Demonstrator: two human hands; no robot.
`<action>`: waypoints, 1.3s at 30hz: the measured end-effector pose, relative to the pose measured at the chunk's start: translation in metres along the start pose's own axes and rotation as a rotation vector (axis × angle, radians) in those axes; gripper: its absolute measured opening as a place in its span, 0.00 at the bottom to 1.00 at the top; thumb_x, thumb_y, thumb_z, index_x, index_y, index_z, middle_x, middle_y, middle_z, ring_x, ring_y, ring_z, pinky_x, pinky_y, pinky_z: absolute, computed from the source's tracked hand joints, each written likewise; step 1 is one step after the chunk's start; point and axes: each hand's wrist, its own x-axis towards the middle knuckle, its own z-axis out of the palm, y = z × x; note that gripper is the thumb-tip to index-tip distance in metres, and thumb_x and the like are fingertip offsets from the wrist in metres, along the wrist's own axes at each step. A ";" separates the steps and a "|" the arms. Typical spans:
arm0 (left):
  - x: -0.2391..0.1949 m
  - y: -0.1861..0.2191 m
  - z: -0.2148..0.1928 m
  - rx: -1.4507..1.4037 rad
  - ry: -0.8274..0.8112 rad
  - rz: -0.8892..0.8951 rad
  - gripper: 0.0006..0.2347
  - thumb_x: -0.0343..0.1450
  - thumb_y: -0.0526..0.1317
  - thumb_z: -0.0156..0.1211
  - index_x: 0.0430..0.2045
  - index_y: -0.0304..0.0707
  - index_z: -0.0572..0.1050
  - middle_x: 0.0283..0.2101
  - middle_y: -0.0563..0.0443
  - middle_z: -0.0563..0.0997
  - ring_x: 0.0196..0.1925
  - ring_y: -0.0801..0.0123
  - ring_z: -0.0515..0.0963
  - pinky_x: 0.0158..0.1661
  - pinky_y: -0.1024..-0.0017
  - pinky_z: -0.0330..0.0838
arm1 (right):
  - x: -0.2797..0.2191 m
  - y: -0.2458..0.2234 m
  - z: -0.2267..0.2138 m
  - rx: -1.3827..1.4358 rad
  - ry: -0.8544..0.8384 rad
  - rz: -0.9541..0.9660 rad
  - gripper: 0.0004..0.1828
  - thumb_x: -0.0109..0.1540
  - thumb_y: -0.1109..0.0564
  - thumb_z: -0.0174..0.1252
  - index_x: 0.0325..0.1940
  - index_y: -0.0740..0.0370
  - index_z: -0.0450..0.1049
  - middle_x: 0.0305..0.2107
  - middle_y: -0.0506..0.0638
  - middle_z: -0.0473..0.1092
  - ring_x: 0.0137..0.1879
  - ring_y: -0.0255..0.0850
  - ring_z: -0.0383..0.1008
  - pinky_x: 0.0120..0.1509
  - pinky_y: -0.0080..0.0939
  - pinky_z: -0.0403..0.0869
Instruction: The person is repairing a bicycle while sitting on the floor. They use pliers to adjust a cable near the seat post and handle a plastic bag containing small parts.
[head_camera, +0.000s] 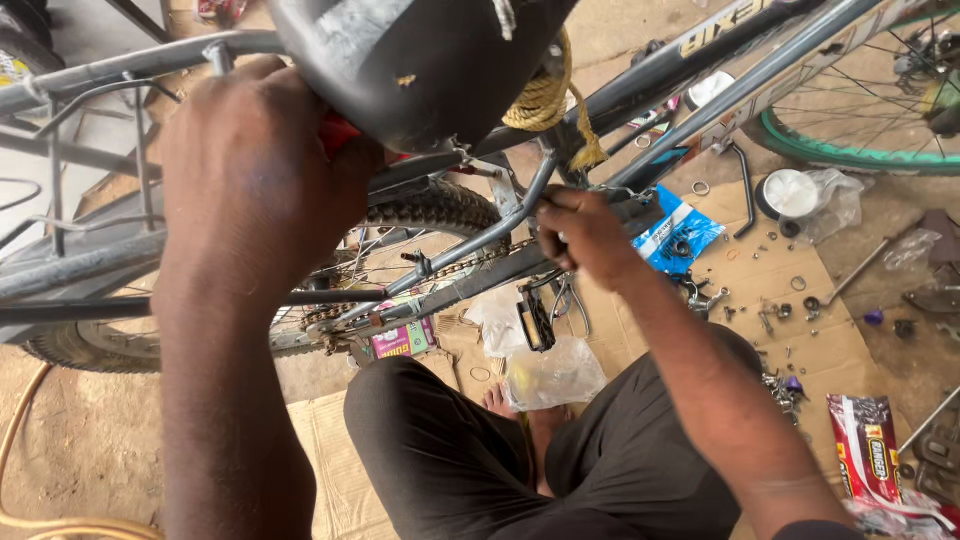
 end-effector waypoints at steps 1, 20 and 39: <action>-0.001 0.000 -0.001 -0.010 0.046 0.022 0.10 0.65 0.40 0.76 0.27 0.30 0.83 0.28 0.40 0.81 0.24 0.56 0.80 0.27 0.60 0.73 | 0.005 -0.007 -0.009 -0.050 -0.005 0.059 0.11 0.68 0.54 0.50 0.39 0.63 0.73 0.17 0.48 0.68 0.16 0.32 0.59 0.19 0.34 0.59; 0.002 0.007 -0.005 -0.011 0.038 0.058 0.07 0.67 0.38 0.77 0.28 0.35 0.83 0.31 0.44 0.83 0.28 0.64 0.81 0.33 0.64 0.75 | -0.011 0.056 0.055 0.132 0.331 -0.142 0.12 0.71 0.53 0.48 0.50 0.59 0.75 0.18 0.42 0.63 0.19 0.28 0.59 0.21 0.32 0.63; -0.003 0.006 -0.002 -0.012 -0.024 -0.014 0.11 0.65 0.41 0.78 0.27 0.32 0.83 0.30 0.42 0.82 0.27 0.56 0.81 0.29 0.59 0.72 | 0.021 0.079 0.121 0.062 0.537 -0.392 0.07 0.70 0.55 0.46 0.48 0.60 0.66 0.24 0.43 0.66 0.20 0.30 0.67 0.19 0.32 0.67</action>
